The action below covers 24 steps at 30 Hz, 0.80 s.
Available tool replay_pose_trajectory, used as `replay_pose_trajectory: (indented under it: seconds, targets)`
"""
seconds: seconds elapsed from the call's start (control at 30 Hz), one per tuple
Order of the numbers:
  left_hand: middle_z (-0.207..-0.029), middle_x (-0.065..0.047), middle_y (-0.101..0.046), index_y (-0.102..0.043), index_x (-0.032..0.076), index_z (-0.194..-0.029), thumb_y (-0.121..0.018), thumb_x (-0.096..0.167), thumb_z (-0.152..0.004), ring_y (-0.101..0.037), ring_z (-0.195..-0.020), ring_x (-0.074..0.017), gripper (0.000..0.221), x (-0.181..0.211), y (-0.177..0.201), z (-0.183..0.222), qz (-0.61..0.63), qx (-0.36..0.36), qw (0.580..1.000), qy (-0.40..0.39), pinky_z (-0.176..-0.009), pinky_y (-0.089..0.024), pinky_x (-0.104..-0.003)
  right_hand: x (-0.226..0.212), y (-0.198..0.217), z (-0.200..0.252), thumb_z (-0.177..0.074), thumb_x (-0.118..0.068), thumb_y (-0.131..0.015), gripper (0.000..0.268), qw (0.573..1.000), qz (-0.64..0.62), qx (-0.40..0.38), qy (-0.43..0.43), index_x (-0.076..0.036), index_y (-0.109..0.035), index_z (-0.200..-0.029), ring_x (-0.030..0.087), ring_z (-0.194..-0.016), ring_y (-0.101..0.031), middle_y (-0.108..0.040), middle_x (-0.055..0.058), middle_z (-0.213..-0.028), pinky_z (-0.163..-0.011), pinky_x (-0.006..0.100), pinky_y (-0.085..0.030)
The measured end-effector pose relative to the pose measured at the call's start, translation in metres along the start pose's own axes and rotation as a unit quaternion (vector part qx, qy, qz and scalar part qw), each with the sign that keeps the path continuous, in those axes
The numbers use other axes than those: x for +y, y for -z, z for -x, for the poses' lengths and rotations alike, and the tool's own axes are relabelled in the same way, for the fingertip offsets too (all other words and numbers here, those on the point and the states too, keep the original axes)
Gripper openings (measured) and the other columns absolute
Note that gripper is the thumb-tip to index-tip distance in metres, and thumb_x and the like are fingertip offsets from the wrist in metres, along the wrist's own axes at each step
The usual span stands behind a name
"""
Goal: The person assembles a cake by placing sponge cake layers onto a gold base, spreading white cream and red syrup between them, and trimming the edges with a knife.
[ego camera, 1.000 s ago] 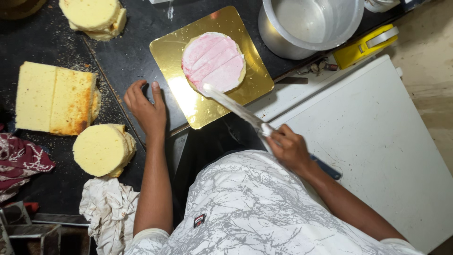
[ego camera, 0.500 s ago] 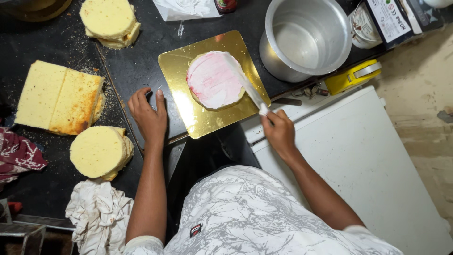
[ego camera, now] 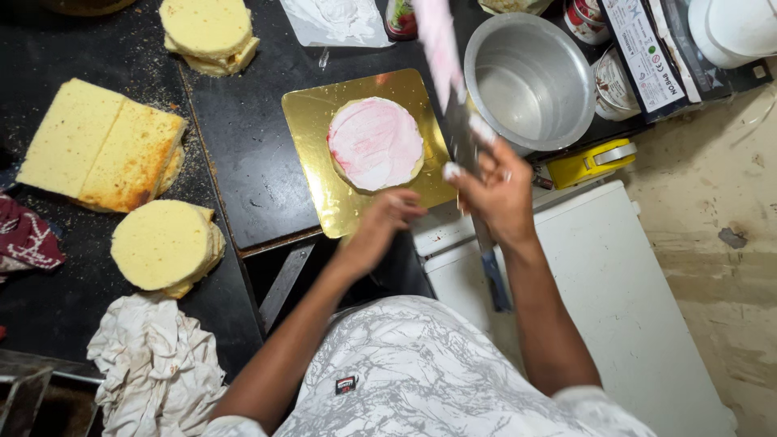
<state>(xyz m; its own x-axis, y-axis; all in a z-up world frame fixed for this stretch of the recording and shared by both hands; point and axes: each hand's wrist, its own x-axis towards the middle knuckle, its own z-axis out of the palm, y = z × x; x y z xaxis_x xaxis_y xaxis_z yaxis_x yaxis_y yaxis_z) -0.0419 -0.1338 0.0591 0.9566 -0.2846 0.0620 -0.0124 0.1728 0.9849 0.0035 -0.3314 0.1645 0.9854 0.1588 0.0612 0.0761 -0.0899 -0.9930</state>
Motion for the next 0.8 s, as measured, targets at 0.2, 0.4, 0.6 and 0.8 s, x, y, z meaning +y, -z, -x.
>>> replay_pose_trajectory:
  seconds: [0.2,0.4,0.6,0.8]
  targets:
    - [-0.116,-0.009,-0.068,-0.048,0.004,-0.144,-0.027,0.062,-0.105,-0.066,-0.106,-0.0163,0.073,0.022,-0.027,0.019,0.138,-0.099,0.985,0.023,-0.094,-0.053,-0.033,-0.028,-0.059,-0.044,-0.108,-0.016,-0.063,0.023,0.96,-0.104,0.082,0.248,0.004,-0.07,-0.117,0.013,-0.068,-0.07,-0.077,0.016,-0.103,-0.056,0.026,-0.059]
    - [-0.054,-0.01,-0.049,-0.072,0.001,-0.095,-0.031,0.059,-0.102,-0.053,-0.05,-0.02,0.072,0.036,0.018,0.093,-0.168,0.147,0.969,0.108,-0.052,-0.043,-0.04,-0.016,-0.094,-0.059,-0.103,-0.014,-0.068,0.021,0.972,-0.164,0.09,0.144,0.005,-0.073,-0.112,0.021,-0.087,-0.076,-0.078,0.018,-0.101,-0.081,0.034,-0.066]
    - [-0.052,-0.016,-0.049,-0.057,-0.006,-0.065,-0.037,0.056,-0.103,-0.052,-0.048,-0.0262,0.075,0.005,0.043,0.181,-0.234,0.178,0.936,0.193,-0.053,-0.041,-0.043,-0.021,-0.119,-0.082,-0.104,-0.015,-0.067,0.023,0.966,-0.243,0.054,0.076,0.005,-0.074,-0.113,0.019,-0.09,-0.075,-0.078,0.017,-0.103,-0.084,0.032,-0.064]
    - [-0.077,-0.021,-0.077,-0.065,-0.006,-0.069,-0.049,0.039,-0.1,-0.071,-0.047,-0.0216,0.057,-0.036,0.054,0.272,-0.202,0.228,0.943,0.133,-0.047,-0.05,-0.04,-0.032,-0.076,-0.12,-0.103,-0.014,-0.063,0.018,0.957,-0.246,0.099,0.115,0.0,-0.073,-0.109,0.018,-0.089,-0.076,-0.076,0.016,-0.106,-0.07,0.029,-0.061]
